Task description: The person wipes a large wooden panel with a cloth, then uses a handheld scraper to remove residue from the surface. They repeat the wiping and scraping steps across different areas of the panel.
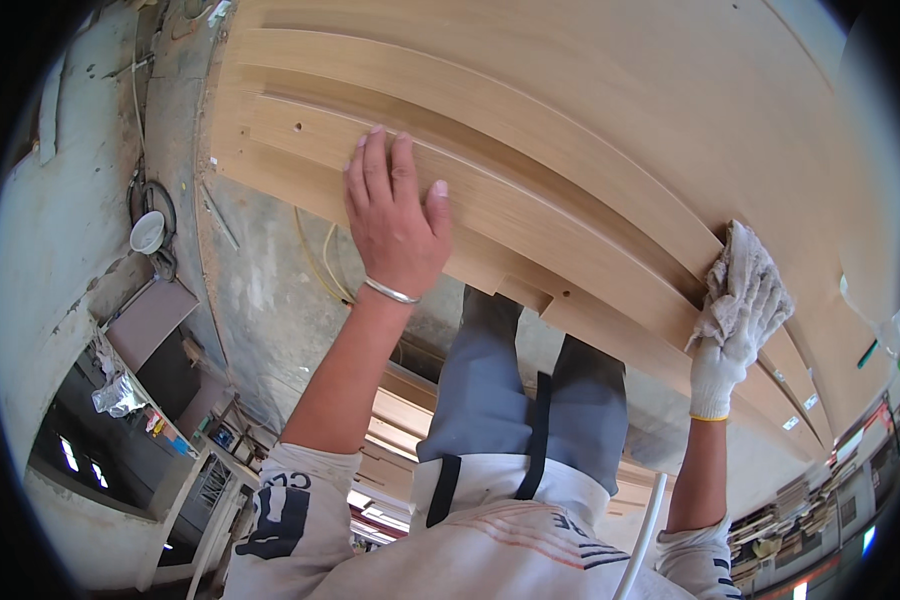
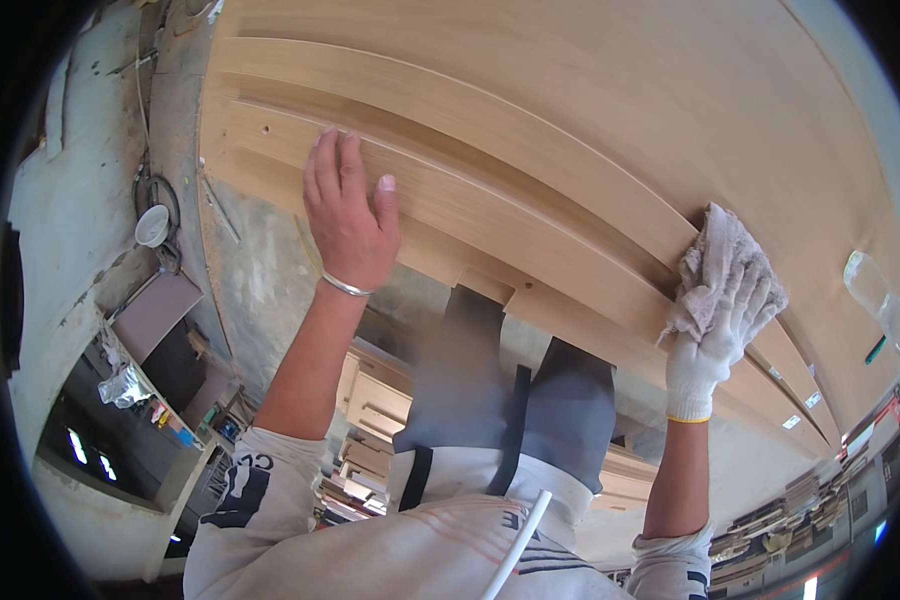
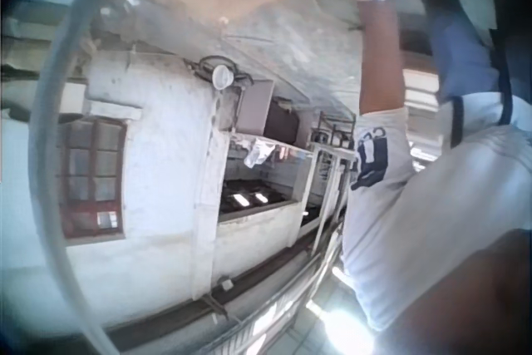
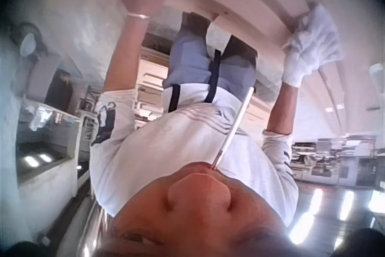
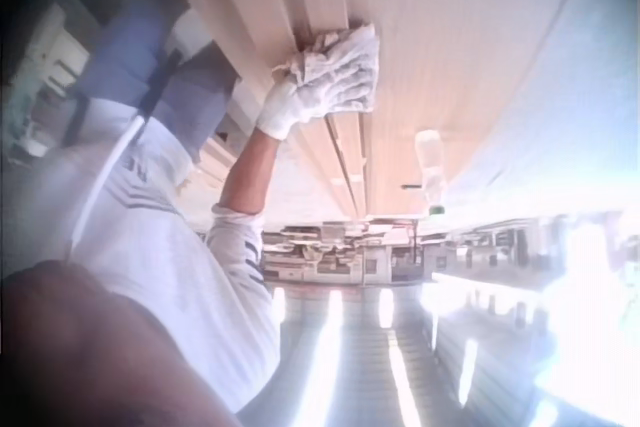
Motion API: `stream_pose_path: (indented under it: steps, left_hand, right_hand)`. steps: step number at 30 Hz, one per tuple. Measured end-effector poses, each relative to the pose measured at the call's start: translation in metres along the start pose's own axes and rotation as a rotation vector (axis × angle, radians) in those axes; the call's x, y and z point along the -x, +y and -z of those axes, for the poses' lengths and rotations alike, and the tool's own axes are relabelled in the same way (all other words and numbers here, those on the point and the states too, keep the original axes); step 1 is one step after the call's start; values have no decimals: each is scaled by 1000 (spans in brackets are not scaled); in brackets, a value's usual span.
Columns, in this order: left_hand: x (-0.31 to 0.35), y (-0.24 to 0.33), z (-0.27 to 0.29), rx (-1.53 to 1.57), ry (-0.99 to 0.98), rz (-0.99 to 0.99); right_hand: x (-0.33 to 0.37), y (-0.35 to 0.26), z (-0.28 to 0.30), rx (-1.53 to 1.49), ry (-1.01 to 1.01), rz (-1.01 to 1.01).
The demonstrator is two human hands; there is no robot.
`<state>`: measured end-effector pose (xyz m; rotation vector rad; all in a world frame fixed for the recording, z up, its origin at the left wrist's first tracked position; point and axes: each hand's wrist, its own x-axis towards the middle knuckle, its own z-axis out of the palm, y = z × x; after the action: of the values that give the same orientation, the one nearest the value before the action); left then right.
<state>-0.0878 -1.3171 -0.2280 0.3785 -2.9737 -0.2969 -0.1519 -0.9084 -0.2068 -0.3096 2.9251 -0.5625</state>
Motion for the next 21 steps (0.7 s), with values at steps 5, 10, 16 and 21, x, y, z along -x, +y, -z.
stream_pose_path:
  steps: [5, 10, 16, 21]
  left_hand:
    - [3, -15, -5, -73, -24, -11]
    - [6, -30, 0, -96, -70, -38]
    - [14, -30, -16, -173, -56, 19]
    - [1, 36, -5, -403, -162, 89]
  right_hand:
    - [-3, 0, 15, 78, -15, 111]
    - [11, 47, 50, 140, -60, 60]
    - [25, 105, 96, 69, -225, 3]
    - [38, 186, 154, -210, -42, -40]
